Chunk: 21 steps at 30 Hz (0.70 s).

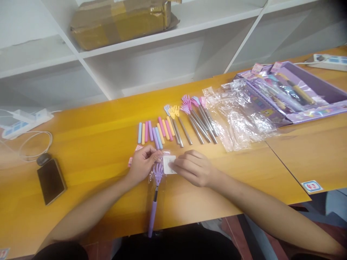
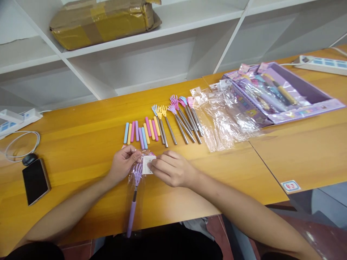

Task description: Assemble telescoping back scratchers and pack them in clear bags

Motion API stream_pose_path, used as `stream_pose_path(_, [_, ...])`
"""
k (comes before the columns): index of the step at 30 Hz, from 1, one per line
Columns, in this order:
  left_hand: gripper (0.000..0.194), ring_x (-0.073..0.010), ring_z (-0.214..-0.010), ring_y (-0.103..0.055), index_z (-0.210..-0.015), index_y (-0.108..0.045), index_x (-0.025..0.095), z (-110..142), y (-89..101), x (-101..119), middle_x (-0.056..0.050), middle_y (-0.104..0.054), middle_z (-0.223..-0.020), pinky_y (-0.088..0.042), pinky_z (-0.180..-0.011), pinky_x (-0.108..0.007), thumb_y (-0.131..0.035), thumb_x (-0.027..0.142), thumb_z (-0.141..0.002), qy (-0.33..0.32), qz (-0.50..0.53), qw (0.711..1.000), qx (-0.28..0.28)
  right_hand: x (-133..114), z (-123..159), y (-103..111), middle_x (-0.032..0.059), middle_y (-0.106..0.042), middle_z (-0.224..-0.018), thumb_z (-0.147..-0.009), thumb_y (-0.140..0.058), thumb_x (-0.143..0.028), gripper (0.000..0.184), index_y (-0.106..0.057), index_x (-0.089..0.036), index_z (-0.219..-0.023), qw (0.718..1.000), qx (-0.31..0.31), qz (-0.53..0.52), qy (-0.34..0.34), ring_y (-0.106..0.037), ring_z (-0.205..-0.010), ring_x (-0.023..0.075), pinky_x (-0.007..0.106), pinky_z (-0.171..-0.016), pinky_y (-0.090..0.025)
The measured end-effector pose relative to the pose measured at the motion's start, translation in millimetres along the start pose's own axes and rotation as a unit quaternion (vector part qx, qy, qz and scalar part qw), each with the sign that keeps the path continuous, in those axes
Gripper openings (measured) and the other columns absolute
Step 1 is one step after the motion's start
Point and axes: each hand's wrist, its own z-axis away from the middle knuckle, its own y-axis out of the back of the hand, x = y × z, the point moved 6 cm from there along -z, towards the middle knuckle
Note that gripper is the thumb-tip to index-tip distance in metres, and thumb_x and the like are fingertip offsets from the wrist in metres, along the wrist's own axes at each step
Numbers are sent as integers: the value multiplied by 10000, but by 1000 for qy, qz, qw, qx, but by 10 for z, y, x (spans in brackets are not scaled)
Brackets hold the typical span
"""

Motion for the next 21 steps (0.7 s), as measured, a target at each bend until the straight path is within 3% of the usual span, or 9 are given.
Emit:
stream_pose_path(5, [403, -132, -636, -605, -760, -629, 179, 2, -19, -23, 6, -661, -693, -468, -617, -249, -753, 519, -938, 16, 5, 1000, -4, 33, -5, -24, 99, -778, -1129, -976, -648, -55, 177, -694, -180, -1094, 999, 7, -22, -25, -714, -1066, 223, 417, -893, -628])
stream_pose_path(10, [385, -147, -706, -613, -831, -661, 175, 24, -75, -8, -4, -652, -754, -476, -660, -264, -675, 524, -993, 13, -5, 999, -42, 59, -25, -44, 138, -737, -1328, -992, -606, -40, 272, -658, -169, -1225, 994, -14, -91, -53, -662, -1312, 267, 512, -1082, -617])
stream_pose_path(14, [284, -168, -864, -654, -1053, -668, 196, 33, -129, 20, -29, -684, -942, -506, -756, -275, -675, 476, -1007, -1, 12, 996, -86, 137, 0, -52, 140, -760, -1249, -1002, -623, -60, 317, -630, -170, -1299, 983, 22, -149, -109, -725, -1205, 238, 448, -1003, -664])
stream_pose_path(17, [352, -173, -909, -659, -1223, -606, 223, 37, -159, 9, -26, -674, -980, -512, -806, -284, -766, 388, -956, -2, 20, 996, -88, 269, 61, -57, 82, -792, -1094, -1010, -643, -89, 274, -641, -207, -1258, 960, 72, -166, -213, -777, -1021, 186, 349, -890, -683])
stream_pose_path(21, [445, -187, -935, -689, -1365, -514, 252, 55, -198, -1, -55, -678, -1057, -547, -824, -319, -728, 318, -981, -19, 49, 995, -85, 422, 173, -107, 56, -800, -1036, -1019, -665, -180, 159, -674, -224, -1172, 913, 94, -187, -351, -791, -904, 172, 315, -819, -680])
